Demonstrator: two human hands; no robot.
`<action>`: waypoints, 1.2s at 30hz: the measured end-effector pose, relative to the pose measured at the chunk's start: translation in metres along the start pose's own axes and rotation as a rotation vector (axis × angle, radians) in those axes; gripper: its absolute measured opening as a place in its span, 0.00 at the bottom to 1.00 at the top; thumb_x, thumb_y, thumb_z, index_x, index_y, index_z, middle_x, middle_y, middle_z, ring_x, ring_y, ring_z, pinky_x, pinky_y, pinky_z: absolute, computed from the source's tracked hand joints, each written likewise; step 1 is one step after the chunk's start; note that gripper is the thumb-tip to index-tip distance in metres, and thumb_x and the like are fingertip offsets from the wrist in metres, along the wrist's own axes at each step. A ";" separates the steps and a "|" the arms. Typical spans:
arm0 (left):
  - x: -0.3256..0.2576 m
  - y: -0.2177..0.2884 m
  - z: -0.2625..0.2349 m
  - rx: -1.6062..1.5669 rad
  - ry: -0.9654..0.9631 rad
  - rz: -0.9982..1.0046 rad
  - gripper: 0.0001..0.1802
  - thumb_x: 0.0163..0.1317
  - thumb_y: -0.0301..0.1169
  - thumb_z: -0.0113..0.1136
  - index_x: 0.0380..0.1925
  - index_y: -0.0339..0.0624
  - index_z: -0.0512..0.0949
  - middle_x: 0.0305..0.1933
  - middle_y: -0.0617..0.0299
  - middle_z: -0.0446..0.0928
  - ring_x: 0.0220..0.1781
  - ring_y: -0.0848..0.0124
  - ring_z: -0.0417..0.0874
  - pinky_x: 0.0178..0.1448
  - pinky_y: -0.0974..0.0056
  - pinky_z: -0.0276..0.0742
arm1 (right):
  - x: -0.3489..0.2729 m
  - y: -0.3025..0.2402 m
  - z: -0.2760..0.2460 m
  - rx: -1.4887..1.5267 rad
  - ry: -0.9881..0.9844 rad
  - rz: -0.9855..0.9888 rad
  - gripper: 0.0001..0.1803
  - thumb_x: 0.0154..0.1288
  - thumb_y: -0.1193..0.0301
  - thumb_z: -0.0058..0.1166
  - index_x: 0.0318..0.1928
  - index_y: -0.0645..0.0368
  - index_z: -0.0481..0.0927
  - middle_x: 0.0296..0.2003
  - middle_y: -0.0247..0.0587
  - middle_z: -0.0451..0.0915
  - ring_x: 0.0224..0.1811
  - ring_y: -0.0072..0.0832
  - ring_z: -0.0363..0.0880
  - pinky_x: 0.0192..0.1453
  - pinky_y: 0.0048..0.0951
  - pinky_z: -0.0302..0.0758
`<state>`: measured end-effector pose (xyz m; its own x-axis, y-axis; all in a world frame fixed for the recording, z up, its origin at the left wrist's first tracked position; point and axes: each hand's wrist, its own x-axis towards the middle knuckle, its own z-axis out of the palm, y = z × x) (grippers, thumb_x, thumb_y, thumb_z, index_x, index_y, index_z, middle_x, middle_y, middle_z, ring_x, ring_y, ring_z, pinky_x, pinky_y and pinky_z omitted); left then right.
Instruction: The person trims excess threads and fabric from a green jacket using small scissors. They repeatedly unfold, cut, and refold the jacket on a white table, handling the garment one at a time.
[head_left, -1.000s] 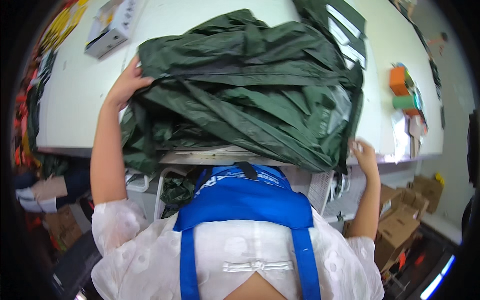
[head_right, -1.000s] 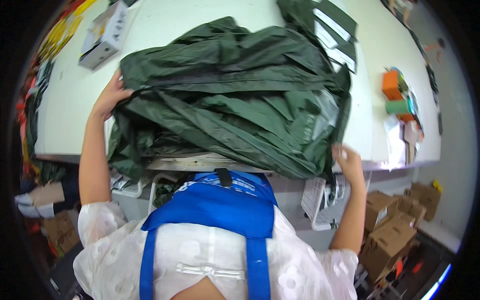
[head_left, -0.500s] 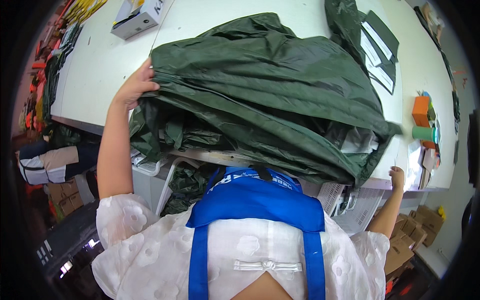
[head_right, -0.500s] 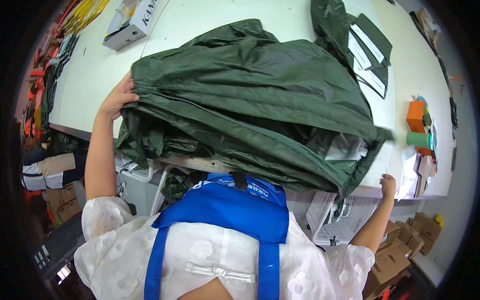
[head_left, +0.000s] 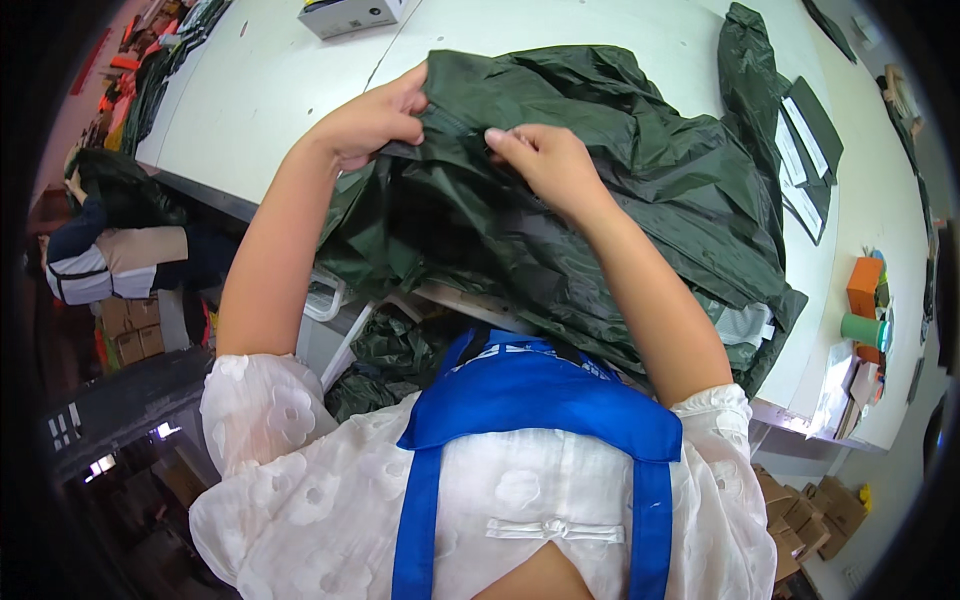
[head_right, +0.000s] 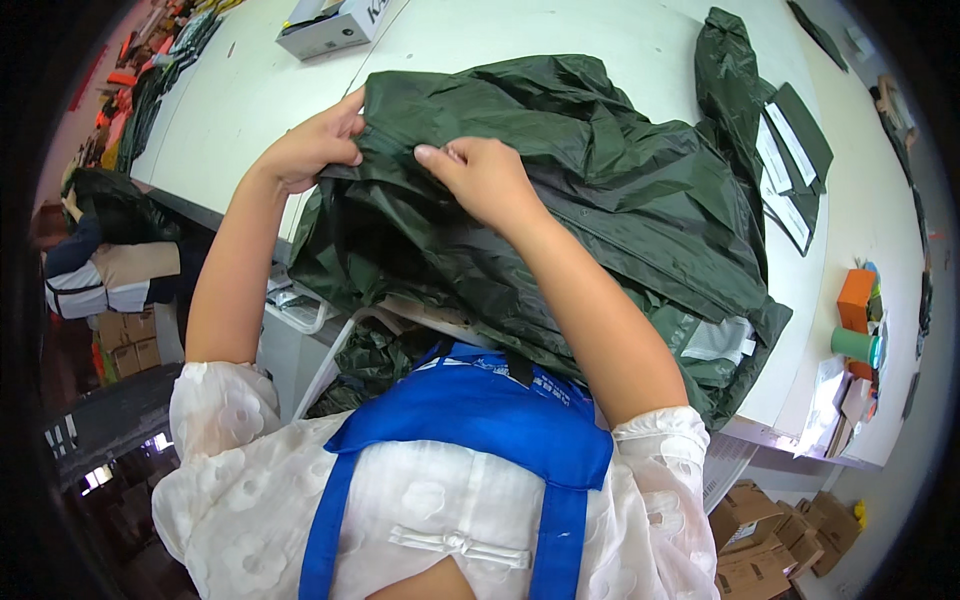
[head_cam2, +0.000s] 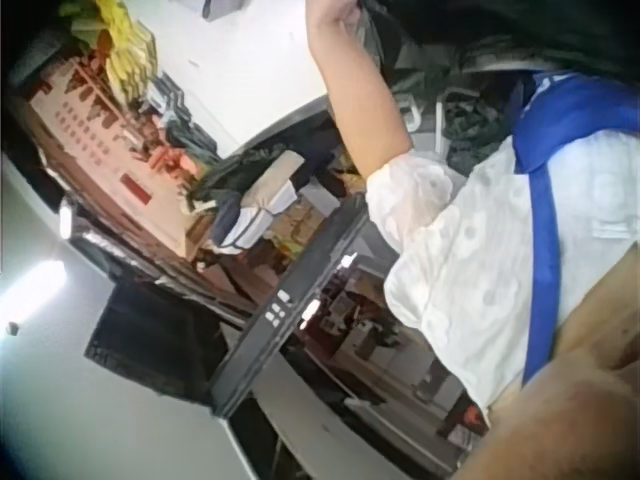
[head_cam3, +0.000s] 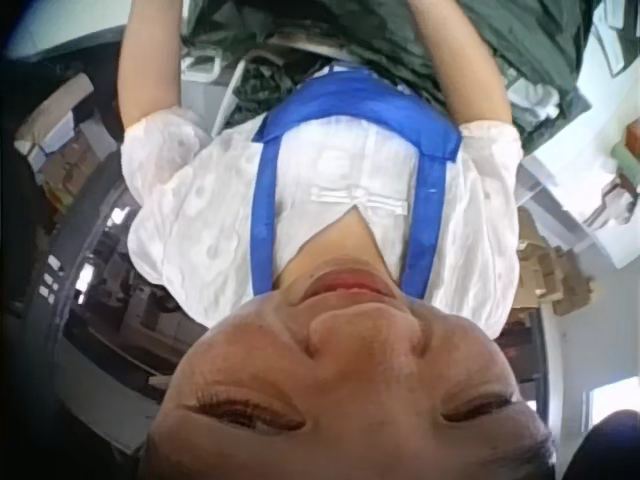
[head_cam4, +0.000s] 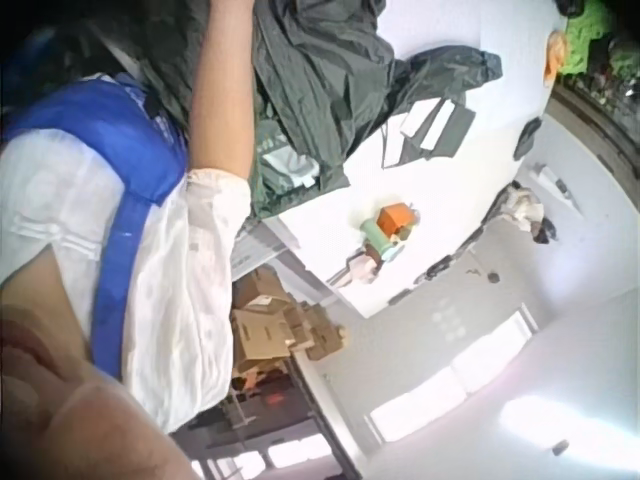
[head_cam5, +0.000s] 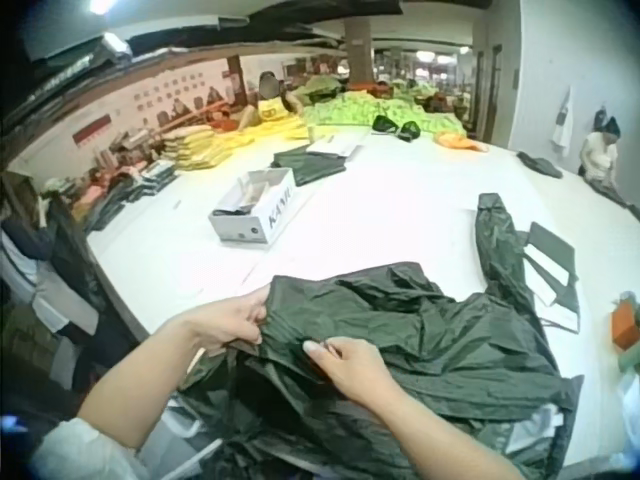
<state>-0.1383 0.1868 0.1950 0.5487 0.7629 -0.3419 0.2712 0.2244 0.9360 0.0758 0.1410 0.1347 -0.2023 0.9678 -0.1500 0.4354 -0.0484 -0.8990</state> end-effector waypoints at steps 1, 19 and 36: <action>-0.001 0.001 0.000 -0.002 -0.007 0.006 0.46 0.43 0.16 0.46 0.69 0.43 0.51 0.45 0.57 0.74 0.41 0.76 0.76 0.41 0.75 0.71 | 0.007 -0.002 0.004 -0.020 0.007 0.020 0.23 0.58 0.54 0.60 0.29 0.66 0.80 0.18 0.45 0.76 0.21 0.30 0.72 0.31 0.31 0.71; 0.019 0.053 -0.024 -0.048 0.402 0.292 0.34 0.58 0.18 0.54 0.66 0.42 0.59 0.49 0.55 0.70 0.46 0.69 0.73 0.50 0.67 0.73 | -0.147 0.157 -0.194 -0.389 0.140 0.405 0.13 0.56 0.68 0.48 0.20 0.65 0.70 0.17 0.33 0.68 0.22 0.21 0.65 0.27 0.30 0.62; 0.132 0.035 0.010 1.144 0.653 0.308 0.24 0.62 0.35 0.54 0.57 0.39 0.69 0.47 0.46 0.76 0.49 0.50 0.77 0.55 0.53 0.73 | -0.316 0.307 -0.311 -0.950 0.433 0.958 0.17 0.57 0.62 0.51 0.34 0.65 0.82 0.34 0.60 0.81 0.40 0.52 0.80 0.47 0.46 0.73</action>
<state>-0.0482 0.2896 0.1819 0.3200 0.9085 0.2686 0.8828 -0.3888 0.2636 0.5460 -0.1032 0.0342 0.7092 0.6621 -0.2422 0.6989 -0.7054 0.1179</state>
